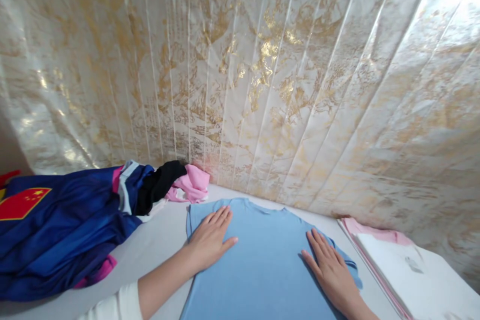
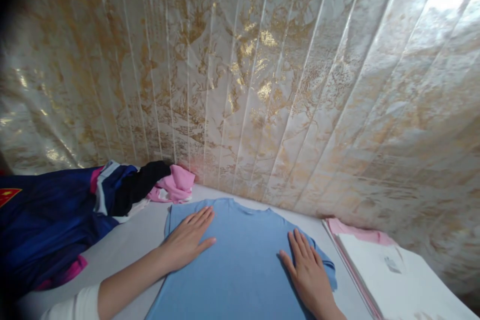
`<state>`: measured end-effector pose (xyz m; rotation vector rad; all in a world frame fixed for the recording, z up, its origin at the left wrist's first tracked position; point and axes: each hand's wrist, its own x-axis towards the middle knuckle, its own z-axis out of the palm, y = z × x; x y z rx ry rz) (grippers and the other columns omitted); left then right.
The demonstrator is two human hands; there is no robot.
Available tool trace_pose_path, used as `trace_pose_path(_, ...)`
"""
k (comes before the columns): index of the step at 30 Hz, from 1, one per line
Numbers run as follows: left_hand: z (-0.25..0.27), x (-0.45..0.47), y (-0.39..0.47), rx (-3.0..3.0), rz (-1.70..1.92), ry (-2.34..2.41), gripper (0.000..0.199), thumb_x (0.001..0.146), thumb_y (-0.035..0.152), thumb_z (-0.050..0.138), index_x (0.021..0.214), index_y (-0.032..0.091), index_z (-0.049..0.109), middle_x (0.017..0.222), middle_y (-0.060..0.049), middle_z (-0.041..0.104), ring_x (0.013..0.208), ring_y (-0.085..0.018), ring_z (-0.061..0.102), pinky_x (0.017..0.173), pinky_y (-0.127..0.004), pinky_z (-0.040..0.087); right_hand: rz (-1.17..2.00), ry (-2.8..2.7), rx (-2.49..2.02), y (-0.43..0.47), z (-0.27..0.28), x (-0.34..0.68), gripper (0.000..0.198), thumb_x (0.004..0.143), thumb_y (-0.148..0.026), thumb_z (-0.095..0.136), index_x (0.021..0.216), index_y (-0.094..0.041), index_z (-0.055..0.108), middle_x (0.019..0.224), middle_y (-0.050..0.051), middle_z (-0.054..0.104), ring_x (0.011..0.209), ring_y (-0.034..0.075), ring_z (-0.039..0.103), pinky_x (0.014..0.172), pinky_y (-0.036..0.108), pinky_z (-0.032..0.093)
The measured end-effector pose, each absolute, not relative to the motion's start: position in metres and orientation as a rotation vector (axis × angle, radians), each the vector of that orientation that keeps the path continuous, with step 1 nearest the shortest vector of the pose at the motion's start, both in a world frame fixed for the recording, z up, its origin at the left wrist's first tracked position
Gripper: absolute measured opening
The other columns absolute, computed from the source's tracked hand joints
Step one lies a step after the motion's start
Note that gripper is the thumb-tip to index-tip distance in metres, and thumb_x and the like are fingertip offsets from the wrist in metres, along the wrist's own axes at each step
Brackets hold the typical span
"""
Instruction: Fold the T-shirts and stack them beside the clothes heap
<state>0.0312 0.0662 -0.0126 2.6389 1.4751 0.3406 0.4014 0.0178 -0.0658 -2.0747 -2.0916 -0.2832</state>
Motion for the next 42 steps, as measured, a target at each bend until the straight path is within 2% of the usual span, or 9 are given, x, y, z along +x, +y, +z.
trace_pose_path(9,0.007,0.024,0.032,2.726,0.474,1.449,0.054,0.1,0.04,0.032,0.147,0.013,0.033,0.154,-0.011,0.026,0.142,-0.024,0.025,0.114,-0.042,0.024,-0.24,-2.096,-2.088,-0.006,-0.05,0.377,0.067,0.092,-0.058,0.032,0.145,-0.017,0.039,0.152,0.008,0.033,0.141,0.028,0.027,0.114,0.052,0.026)
trace_pose_path(13,0.001,0.021,-0.02,2.773,0.47,1.281,0.065,0.098,0.053,0.034,0.151,0.019,0.023,0.156,-0.009,0.018,0.142,-0.025,0.023,0.115,-0.041,0.022,-0.19,-2.234,-1.865,-0.052,-0.063,0.357,0.063,0.092,-0.058,0.033,0.148,-0.027,0.033,0.154,0.002,0.028,0.14,0.029,0.029,0.112,0.053,0.031)
trace_pose_path(20,-0.013,0.0,-0.029,2.701,0.358,1.455,0.073,0.095,0.064,0.03,0.148,0.014,0.033,0.154,-0.014,0.023,0.142,-0.03,0.024,0.113,-0.042,0.023,-0.11,-2.286,-1.931,-0.095,-0.065,0.354,0.068,0.089,-0.061,0.037,0.147,-0.025,0.034,0.153,0.002,0.026,0.139,0.03,0.031,0.11,0.054,0.034)
trace_pose_path(27,-0.018,-0.005,-0.033,2.629,0.55,1.64,0.061,0.095,0.052,0.039,0.142,0.014,0.04,0.15,-0.015,0.035,0.138,-0.029,0.031,0.109,-0.042,0.029,-0.066,-2.216,-1.974,-0.102,-0.052,0.344,0.069,0.091,-0.063,0.03,0.148,-0.023,0.033,0.154,0.001,0.027,0.142,0.028,0.025,0.115,0.053,0.026)
trace_pose_path(30,-0.016,-0.007,-0.033,2.487,0.657,1.875,0.035,0.089,0.035,0.05,0.117,0.016,0.056,0.131,-0.014,0.053,0.122,-0.029,0.046,0.101,-0.043,0.037,0.061,-2.15,-1.931,-0.096,-0.059,0.35,0.07,0.091,-0.061,0.03,0.146,-0.02,0.037,0.153,0.005,0.03,0.142,0.029,0.025,0.114,0.052,0.027)
trace_pose_path(33,-0.006,0.001,-0.036,2.377,0.612,1.935,0.01,0.086,0.021,0.047,0.089,0.019,0.057,0.106,-0.009,0.059,0.102,-0.026,0.053,0.09,-0.041,0.041,0.285,-1.995,-1.857,-0.081,-0.052,0.342,0.069,0.09,-0.059,0.033,0.144,-0.016,0.04,0.15,0.01,0.037,0.14,0.029,0.031,0.112,0.049,0.032)
trace_pose_path(35,0.003,0.014,-0.043,2.329,0.592,1.845,0.011,0.087,0.018,0.045,0.082,0.02,0.054,0.098,-0.006,0.06,0.097,-0.024,0.054,0.086,-0.039,0.043,0.493,-1.937,-1.75,-0.069,-0.033,0.32,0.065,0.09,-0.055,0.038,0.144,-0.018,0.039,0.145,0.011,0.046,0.133,0.027,0.043,0.108,0.043,0.04)
trace_pose_path(38,0.008,0.041,-0.058,2.292,0.671,1.596,0.011,0.087,0.015,0.046,0.089,0.021,0.056,0.107,-0.006,0.06,0.105,-0.021,0.054,0.091,-0.035,0.043,0.786,-1.945,-1.585,-0.047,0.007,0.268,0.058,0.09,-0.041,0.043,0.145,-0.023,0.036,0.133,0.009,0.057,0.101,0.019,0.065,0.086,0.033,0.054)
trace_pose_path(42,-0.011,0.062,-0.068,2.322,0.536,1.353,0.032,0.075,0.018,0.063,0.107,0.02,0.061,0.133,-0.011,0.052,0.125,-0.028,0.046,0.104,-0.037,0.038,0.71,-2.26,-1.601,-0.018,0.05,0.209,0.067,0.067,-0.023,0.07,0.132,-0.019,0.052,0.121,0.009,0.061,0.095,0.019,0.064,0.085,0.03,0.051)
